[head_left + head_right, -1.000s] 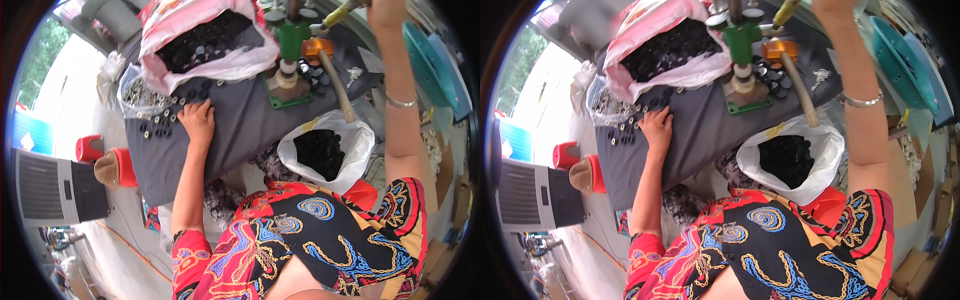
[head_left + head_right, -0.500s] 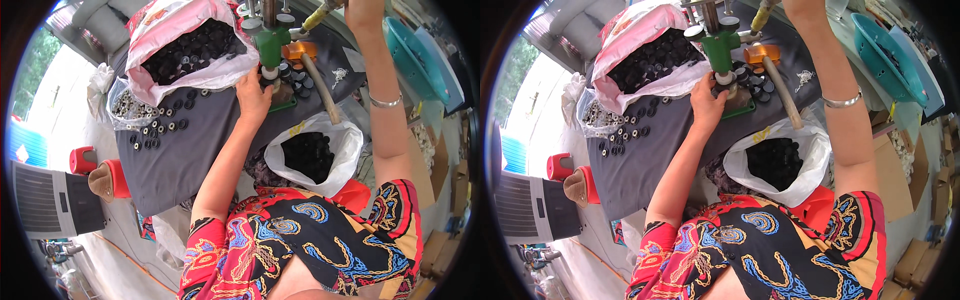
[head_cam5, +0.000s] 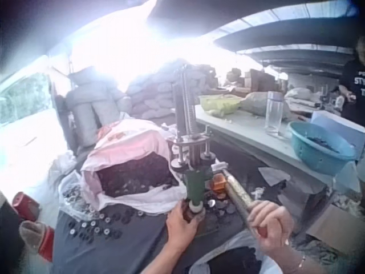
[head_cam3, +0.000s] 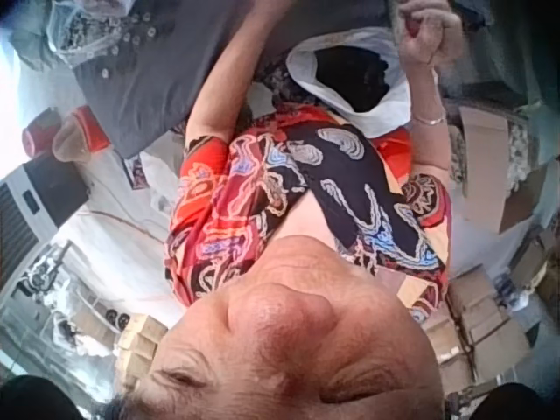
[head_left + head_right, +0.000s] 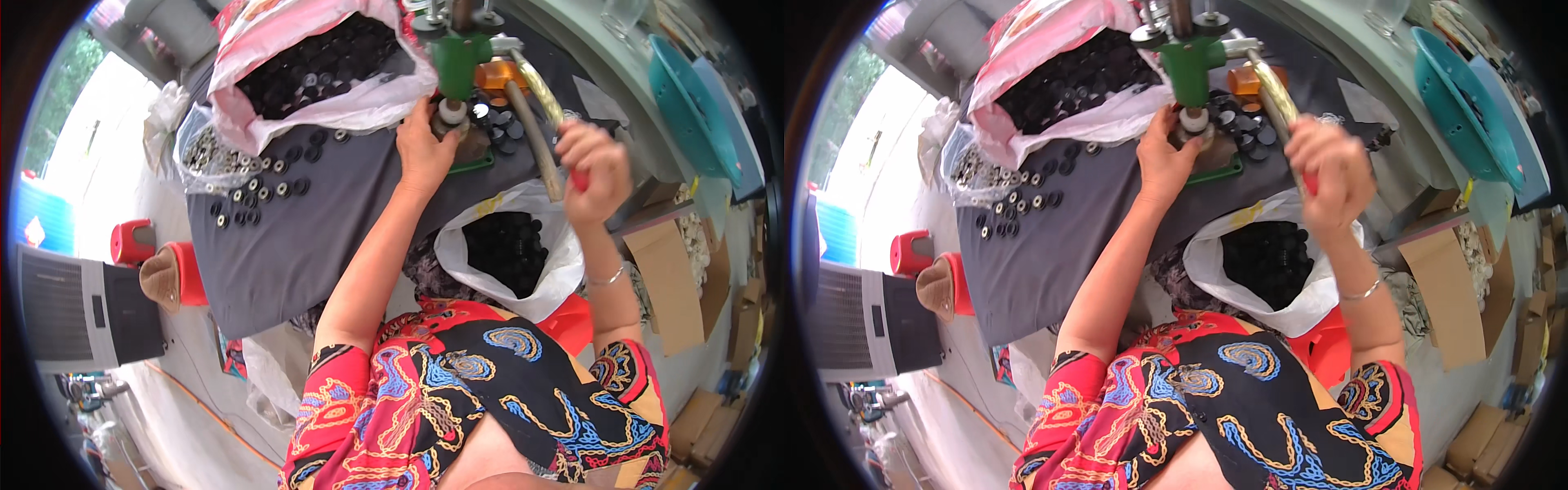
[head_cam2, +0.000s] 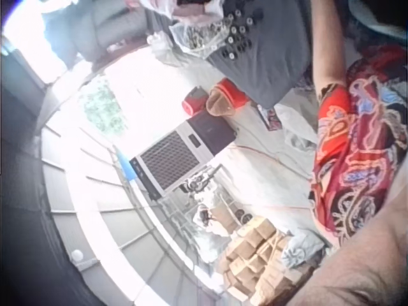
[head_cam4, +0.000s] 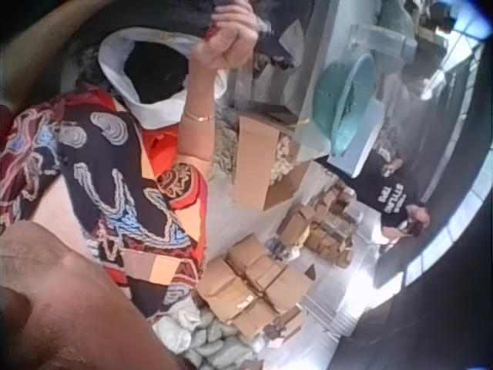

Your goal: The person uses a manual press machine to assemble black buttons. They place a button component into the press, pull the lever to secure it, and then drop the finished piece into a white bag. The person repeats this process continuously, occasionally sorting the components on the table.

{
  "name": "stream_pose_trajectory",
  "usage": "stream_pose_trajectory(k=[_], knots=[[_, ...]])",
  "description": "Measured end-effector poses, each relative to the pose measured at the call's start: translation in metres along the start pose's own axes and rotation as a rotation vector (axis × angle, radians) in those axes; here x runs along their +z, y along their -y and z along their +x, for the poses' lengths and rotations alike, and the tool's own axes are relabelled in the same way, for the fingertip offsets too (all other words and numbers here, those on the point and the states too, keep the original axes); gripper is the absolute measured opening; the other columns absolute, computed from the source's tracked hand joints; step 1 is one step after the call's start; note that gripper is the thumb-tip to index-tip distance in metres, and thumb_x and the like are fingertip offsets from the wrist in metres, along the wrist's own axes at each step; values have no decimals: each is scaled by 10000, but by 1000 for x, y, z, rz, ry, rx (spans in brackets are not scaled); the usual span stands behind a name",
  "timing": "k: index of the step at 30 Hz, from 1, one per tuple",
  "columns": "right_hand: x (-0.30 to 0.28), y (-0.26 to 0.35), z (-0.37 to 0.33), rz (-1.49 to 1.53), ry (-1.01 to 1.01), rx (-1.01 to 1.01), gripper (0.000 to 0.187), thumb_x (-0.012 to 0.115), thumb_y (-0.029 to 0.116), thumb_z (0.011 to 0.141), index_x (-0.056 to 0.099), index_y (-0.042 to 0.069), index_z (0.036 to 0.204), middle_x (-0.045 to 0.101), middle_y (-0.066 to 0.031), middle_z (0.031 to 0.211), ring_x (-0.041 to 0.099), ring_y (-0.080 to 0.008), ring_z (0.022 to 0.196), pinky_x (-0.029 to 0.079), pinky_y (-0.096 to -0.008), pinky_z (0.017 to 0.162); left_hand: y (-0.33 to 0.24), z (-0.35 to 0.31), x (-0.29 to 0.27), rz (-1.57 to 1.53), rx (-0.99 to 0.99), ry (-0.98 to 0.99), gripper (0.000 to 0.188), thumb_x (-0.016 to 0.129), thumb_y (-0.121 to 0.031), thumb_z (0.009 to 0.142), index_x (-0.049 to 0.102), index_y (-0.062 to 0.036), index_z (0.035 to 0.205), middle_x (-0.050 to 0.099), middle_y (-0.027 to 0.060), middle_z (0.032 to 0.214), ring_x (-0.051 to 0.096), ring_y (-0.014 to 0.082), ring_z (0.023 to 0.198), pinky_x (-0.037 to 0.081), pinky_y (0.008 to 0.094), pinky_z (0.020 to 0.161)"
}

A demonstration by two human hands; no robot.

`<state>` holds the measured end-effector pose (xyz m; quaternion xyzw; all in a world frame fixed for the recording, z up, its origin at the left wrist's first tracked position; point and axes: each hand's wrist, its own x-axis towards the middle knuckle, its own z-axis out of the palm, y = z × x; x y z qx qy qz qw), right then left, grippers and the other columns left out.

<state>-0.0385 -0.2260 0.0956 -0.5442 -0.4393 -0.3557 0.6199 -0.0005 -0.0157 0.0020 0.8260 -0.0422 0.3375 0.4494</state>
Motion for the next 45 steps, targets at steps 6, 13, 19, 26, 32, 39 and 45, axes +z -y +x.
stream_pose_trajectory(k=[6, 13, 19, 26, 32, 39, 45], knots=[[-5, -9, -19, -74, 44, -56, 171, 407, 79, 959, 477, 15, 817, 572, -140, 766, 577, -255, 741, 481, -520, 890, 39, -14, -56, 395, 149, -88, 261, 655, -53, 763, 657, -37, 1023, 673, 123, 1091, 604, 312, 1023, 444, 439, 874], [1, 13, 28, -61, 50, 79, 242, 405, 100, 972, 439, 11, 750, 534, -125, 701, 524, -216, 678, 488, -450, 813, 77, -11, -98, 807, 55, 119, 255, 629, -132, 809, 642, -16, 1037, 651, 125, 1148, 589, 304, 1051, 431, 470, 862], [4, 11, 99, -35, 94, 254, 279, 422, 115, 975, 435, 9, 717, 511, -109, 660, 526, -196, 665, 485, -377, 776, 52, -54, -123, 770, 175, 213, 275, 633, -120, 800, 655, -19, 1055, 656, 105, 1131, 598, 291, 974, 434, 446, 832], [-4, -22, 162, 37, 41, 414, 252, 427, 169, 969, 439, 40, 753, 460, -72, 685, 481, -193, 663, 456, -353, 779, 65, -43, -195, 1047, 215, 169, 251, 623, -66, 734, 678, -75, 979, 667, 97, 996, 597, 282, 927, 443, 406, 780], [2, -27, 172, 20, 2, 441, 234, 443, 180, 958, 455, 45, 768, 482, -76, 683, 493, -192, 670, 455, -346, 773, 71, -24, -207, 1218, 228, 698, 227, 608, -59, 741, 680, -87, 955, 651, 85, 870, 594, 262, 918, 460, 388, 792], [8, -25, 174, -263, -24, 281, 256, 437, 160, 888, 503, 27, 679, 496, -87, 601, 475, -172, 543, 431, -313, 559, 61, -32, -201, 478, -80, 268, 338, 675, -91, 701, 639, -48, 1034, 653, 137, 886, 607, 311, 919, 486, 420, 801], [26, -19, 172, -93, -128, 251, 276, 433, 179, 914, 506, 53, 680, 476, -72, 542, 486, -168, 473, 424, -291, 471, 72, -71, -206, 454, 85, 43, 269, 694, -67, 685, 665, -53, 952, 649, 110, 880, 609, 313, 862, 496, 414, 781]])
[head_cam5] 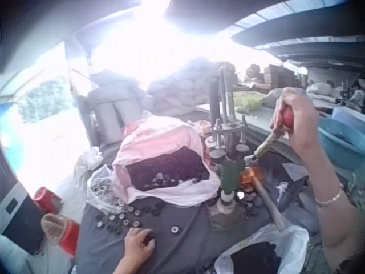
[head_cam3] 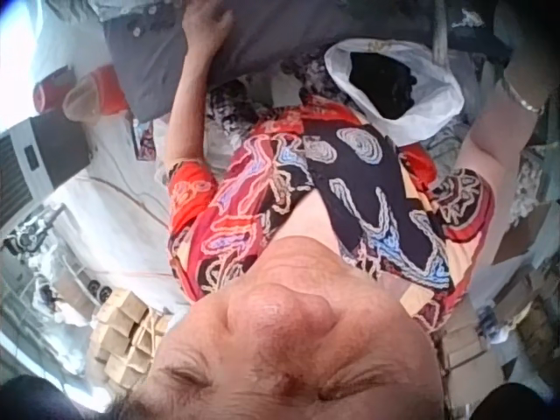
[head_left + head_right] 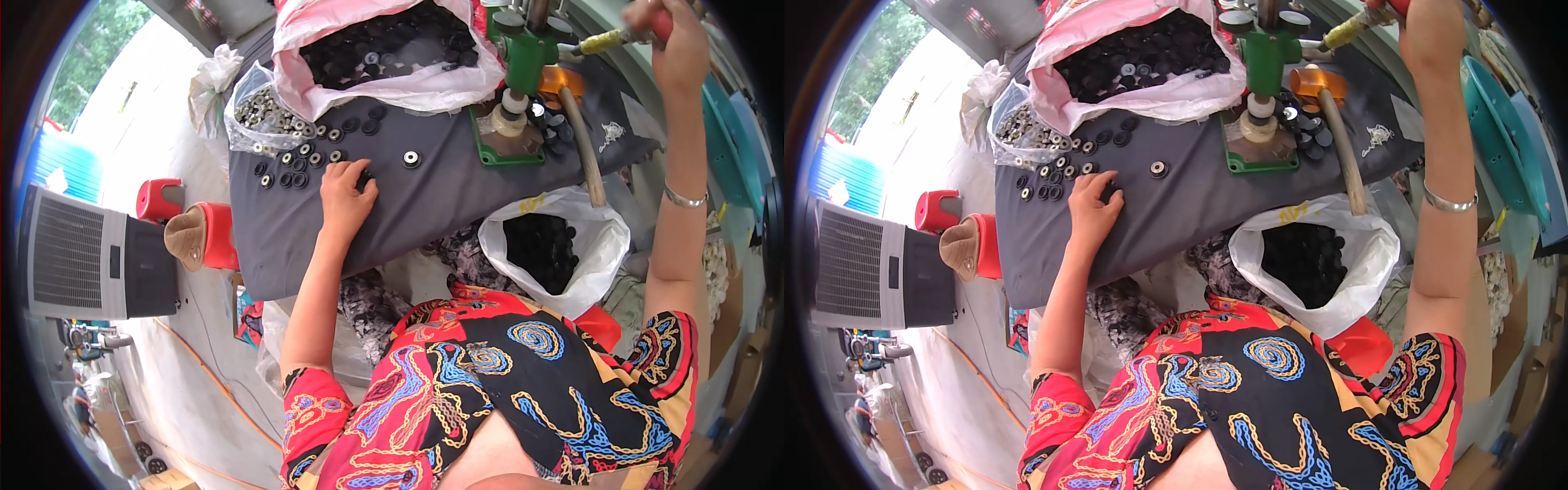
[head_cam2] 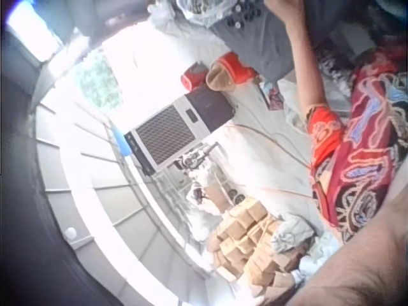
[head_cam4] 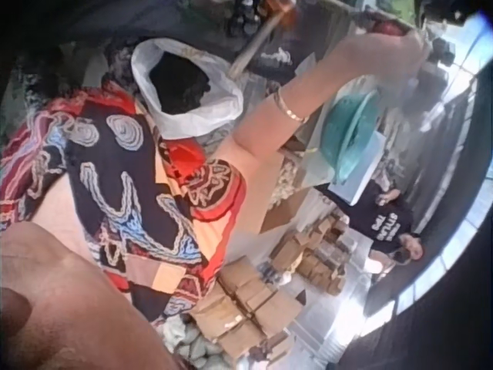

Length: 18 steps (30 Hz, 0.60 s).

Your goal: The person uses a manual press machine to assemble black buttons. They place a button component into the press, pull the lever to secure it, and then drop the finished piece into a white bag. The person repeats this process continuously, occasionally sorting the components on the table.

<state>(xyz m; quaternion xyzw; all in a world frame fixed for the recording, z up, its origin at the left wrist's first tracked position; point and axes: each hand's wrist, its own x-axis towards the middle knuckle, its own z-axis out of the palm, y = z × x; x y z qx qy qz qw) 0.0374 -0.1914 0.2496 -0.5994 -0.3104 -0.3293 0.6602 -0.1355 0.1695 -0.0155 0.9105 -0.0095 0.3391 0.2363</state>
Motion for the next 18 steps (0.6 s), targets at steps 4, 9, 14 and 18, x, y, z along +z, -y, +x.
stream_pose_trajectory(k=[4, 9, 14, 18], knots=[[2, 4, -12, 96, 87, -63, 299, 431, 219, 945, 488, 66, 694, 489, -64, 546, 501, -168, 471, 406, -282, 464, -20, 5, 8, -172, -164, -50, 223, 729, -51, 694, 640, -48, 899, 659, 100, 880, 620, 291, 870, 506, 391, 776], [3, 6, -9, 23, 43, -59, 312, 430, 236, 949, 484, 67, 692, 487, -66, 549, 500, -166, 479, 408, -280, 471, -44, 23, 46, -262, -26, -91, 249, 714, -41, 735, 715, -80, 980, 681, 87, 933, 624, 277, 876, 501, 360, 765], [4, 4, -11, 25, 77, -118, 309, 428, 235, 953, 477, 68, 698, 484, -65, 551, 498, -162, 484, 402, -274, 472, -40, 11, 58, -34, 1, -4, 273, 727, -81, 753, 743, -95, 1026, 700, 81, 1002, 623, 263, 931, 470, 373, 835], [0, -1, -10, 49, 56, -111, 305, 432, 240, 955, 478, 71, 705, 486, -64, 551, 501, -163, 487, 401, -272, 471, -37, 9, 61, -7, -4, -17, 275, 727, -91, 742, 739, -116, 1016, 693, 63, 983, 605, 255, 945, 433, 397, 809]])
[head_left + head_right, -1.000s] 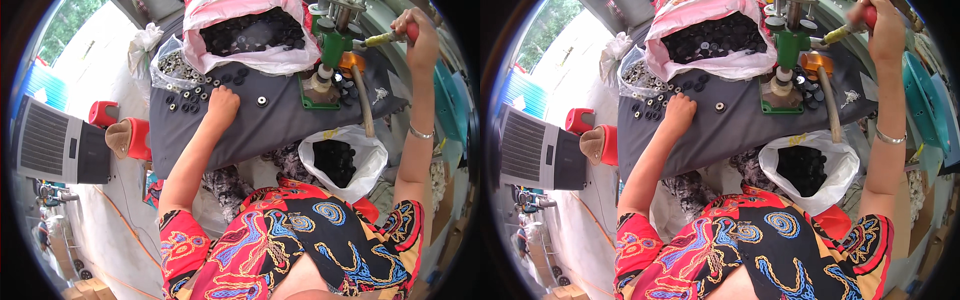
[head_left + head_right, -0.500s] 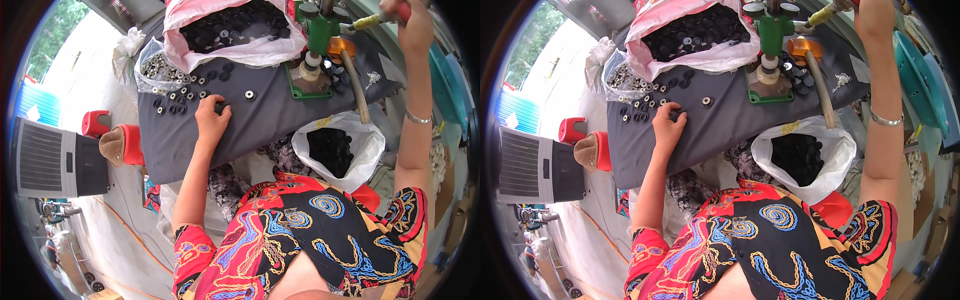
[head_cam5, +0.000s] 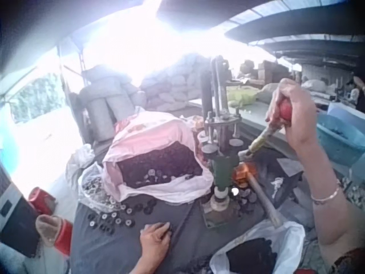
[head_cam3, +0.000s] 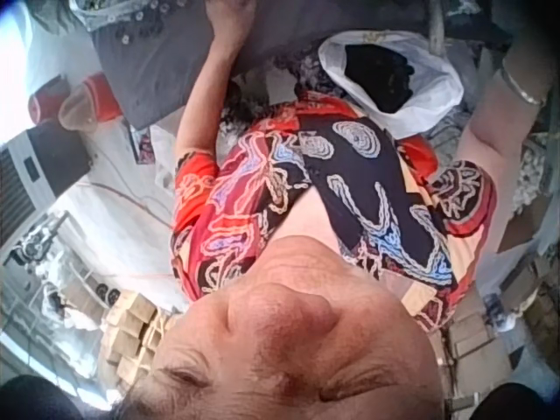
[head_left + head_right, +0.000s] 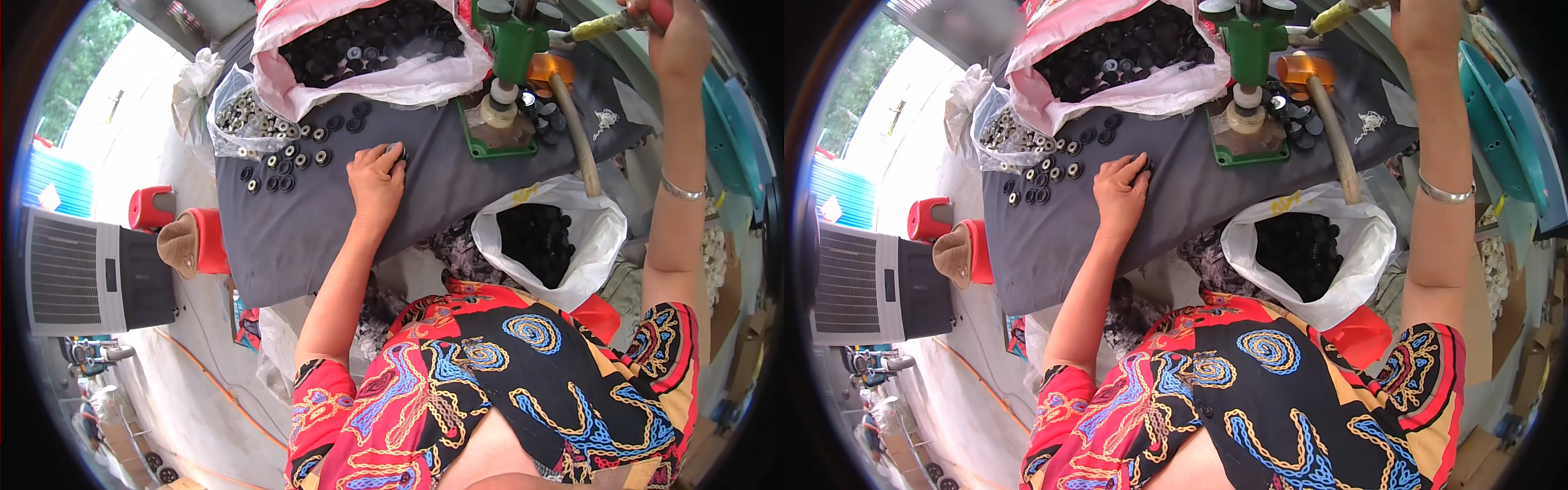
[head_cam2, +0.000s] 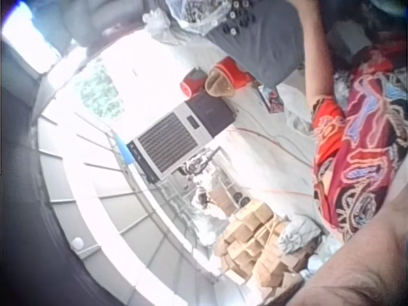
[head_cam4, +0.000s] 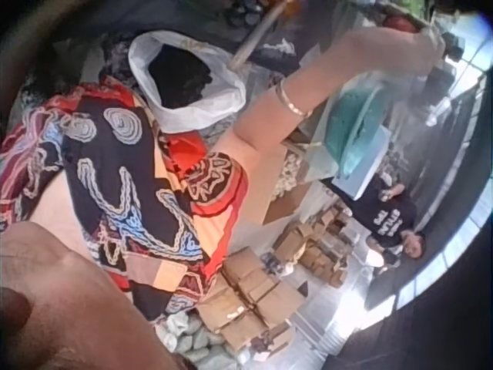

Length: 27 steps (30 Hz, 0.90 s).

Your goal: The person uses a manual press machine to assemble black buttons. They place a button component into the press, pull the lever to secure it, and then drop the finished piece into a white bag. The person repeats this process continuously, occasionally sorting the components on the table.

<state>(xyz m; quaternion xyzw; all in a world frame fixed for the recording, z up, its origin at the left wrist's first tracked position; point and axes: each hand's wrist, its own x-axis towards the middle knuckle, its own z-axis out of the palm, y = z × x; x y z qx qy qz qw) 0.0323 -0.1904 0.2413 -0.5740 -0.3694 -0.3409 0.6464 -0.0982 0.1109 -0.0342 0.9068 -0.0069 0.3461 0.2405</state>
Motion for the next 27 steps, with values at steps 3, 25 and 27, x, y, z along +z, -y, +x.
stream_pose_trajectory(k=[3, 25, 27], knots=[[4, 5, -2, 15, 17, 12, 305, 434, 242, 956, 479, 74, 706, 492, -65, 554, 506, -163, 491, 400, -271, 470, -3, -1, -1, 51, 25, 5, 280, 735, -91, 733, 733, -121, 1012, 693, 54, 974, 606, 248, 940, 425, 394, 795], [-6, 10, 7, -70, 94, 8, 318, 431, 181, 931, 500, 35, 658, 508, -88, 538, 511, -177, 465, 437, -284, 480, -101, 71, 63, -337, -45, 67, 660, 808, -105, 693, 534, -17, 1287, 680, 175, 1030, 664, 315, 956, 525, 392, 836], [-5, 7, 6, -13, 25, 92, 321, 427, 180, 934, 500, 36, 656, 513, -89, 544, 510, -174, 465, 445, -282, 494, -106, 75, 73, -296, -18, 59, 670, 803, -108, 691, 520, -9, 1291, 680, 170, 1037, 654, 321, 980, 515, 403, 858]])
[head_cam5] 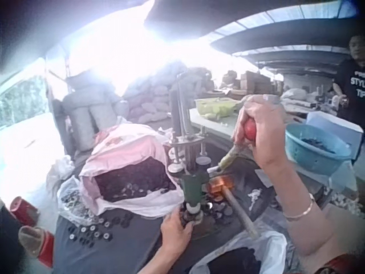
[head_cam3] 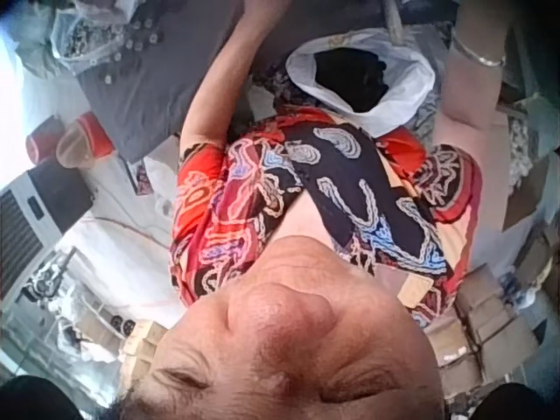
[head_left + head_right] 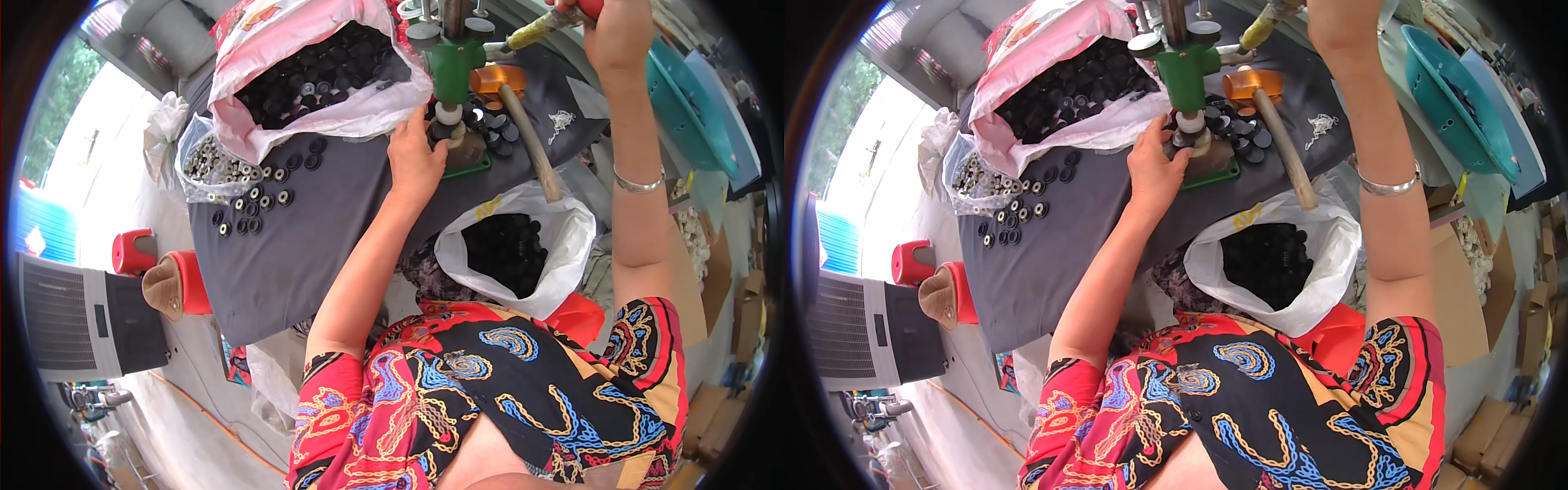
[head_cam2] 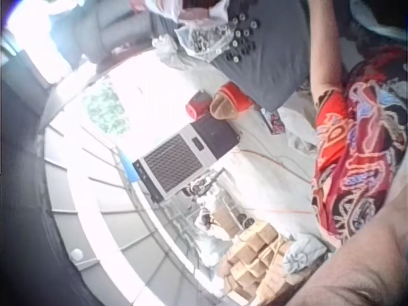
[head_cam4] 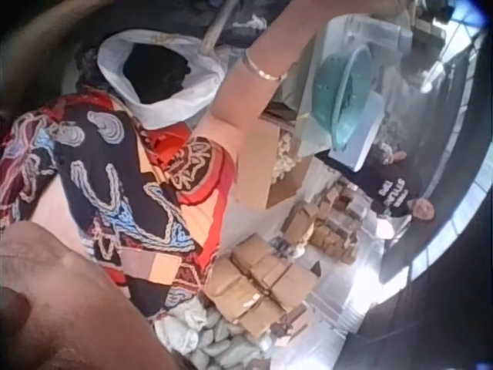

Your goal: The person uses a manual press machine to assemble black buttons. They place a button component into the press, pull the lever to secure it, and then drop the finished piece into a white bag. The person repeats this process continuously, occasionally sorting the components on the table.

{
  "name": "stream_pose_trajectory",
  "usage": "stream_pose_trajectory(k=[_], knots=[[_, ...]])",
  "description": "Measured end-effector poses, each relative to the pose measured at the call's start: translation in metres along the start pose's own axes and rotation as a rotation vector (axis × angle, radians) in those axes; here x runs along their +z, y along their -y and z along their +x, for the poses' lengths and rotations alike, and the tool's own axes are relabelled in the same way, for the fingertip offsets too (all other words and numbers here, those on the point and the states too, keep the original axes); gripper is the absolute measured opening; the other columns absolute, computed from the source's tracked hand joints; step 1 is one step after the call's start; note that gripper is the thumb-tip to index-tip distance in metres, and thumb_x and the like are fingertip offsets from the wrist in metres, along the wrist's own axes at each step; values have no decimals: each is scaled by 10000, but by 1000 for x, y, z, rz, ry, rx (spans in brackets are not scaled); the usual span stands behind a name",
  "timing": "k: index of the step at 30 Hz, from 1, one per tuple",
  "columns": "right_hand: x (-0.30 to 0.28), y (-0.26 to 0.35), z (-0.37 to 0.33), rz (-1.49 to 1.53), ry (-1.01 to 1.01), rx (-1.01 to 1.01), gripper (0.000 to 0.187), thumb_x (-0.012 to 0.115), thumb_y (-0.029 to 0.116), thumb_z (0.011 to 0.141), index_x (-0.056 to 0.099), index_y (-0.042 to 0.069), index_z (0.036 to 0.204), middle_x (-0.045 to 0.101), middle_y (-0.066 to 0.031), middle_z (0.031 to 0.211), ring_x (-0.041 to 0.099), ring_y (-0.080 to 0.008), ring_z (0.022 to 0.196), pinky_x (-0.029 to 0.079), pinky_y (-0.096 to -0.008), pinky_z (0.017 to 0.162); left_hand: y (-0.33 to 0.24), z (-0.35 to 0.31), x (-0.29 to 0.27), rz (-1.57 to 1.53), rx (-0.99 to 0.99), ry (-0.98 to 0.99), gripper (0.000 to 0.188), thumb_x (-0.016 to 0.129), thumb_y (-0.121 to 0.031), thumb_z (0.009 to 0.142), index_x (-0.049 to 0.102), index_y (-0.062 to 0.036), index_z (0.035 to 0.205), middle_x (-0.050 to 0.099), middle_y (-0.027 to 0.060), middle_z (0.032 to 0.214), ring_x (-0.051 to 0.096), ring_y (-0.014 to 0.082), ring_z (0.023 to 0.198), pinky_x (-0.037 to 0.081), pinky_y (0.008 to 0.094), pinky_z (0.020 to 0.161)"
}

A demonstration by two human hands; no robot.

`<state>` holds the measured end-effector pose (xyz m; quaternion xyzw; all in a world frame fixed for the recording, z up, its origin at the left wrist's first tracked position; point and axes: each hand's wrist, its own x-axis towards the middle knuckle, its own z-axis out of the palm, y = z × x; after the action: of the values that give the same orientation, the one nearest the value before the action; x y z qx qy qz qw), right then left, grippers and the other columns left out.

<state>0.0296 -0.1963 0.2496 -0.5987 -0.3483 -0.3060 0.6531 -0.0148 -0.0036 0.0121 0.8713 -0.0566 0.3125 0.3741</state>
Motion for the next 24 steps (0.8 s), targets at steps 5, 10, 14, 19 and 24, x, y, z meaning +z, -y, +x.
stream_pose_trajectory(k=[5, 10, 14, 19, 24], knots=[[0, -4, -14, 11, -71, -32, 341, 419, 188, 962, 479, 52, 656, 507, -86, 542, 515, -170, 481, 461, -289, 534, -4, 8, 12, -25, -54, 21, 669, 797, -99, 691, 514, -15, 1291, 679, 167, 1046, 642, 322, 1005, 497, 416, 883], [-12, 0, -38, 93, -2, 17, 317, 416, 189, 975, 456, 48, 694, 493, -90, 582, 506, -187, 538, 459, -325, 602, 2, 12, 20, -77, -41, -12, 661, 802, -77, 686, 527, -8, 1283, 682, 180, 1080, 661, 321, 1009, 509, 400, 852], [-23, -2, -61, 99, 83, -52, 276, 414, 130, 980, 449, 8, 735, 517, -110, 668, 504, -193, 621, 487, -380, 728, 2, 12, 25, -136, -109, -8, 678, 803, -67, 692, 517, 6, 1302, 670, 196, 1141, 672, 313, 1021, 518, 373, 869], [-29, -24, -140, 98, 84, -216, 199, 397, 69, 962, 477, -5, 795, 562, -144, 706, 554, -230, 656, 516, -449, 781, 10, 2, 18, -150, -79, -70, 686, 789, -61, 697, 502, 18, 1315, 669, 195, 1143, 663, 319, 1042, 508, 363, 929], [-32, -44, -182, 9, 75, -301, 133, 421, 49, 936, 484, 12, 825, 580, -148, 769, 573, -263, 739, 478, -534, 894, 13, -11, -12, -47, 24, -78, 503, 728, -85, 727, 596, -21, 1207, 679, 167, 1078, 631, 337, 1040, 487, 419, 917]])
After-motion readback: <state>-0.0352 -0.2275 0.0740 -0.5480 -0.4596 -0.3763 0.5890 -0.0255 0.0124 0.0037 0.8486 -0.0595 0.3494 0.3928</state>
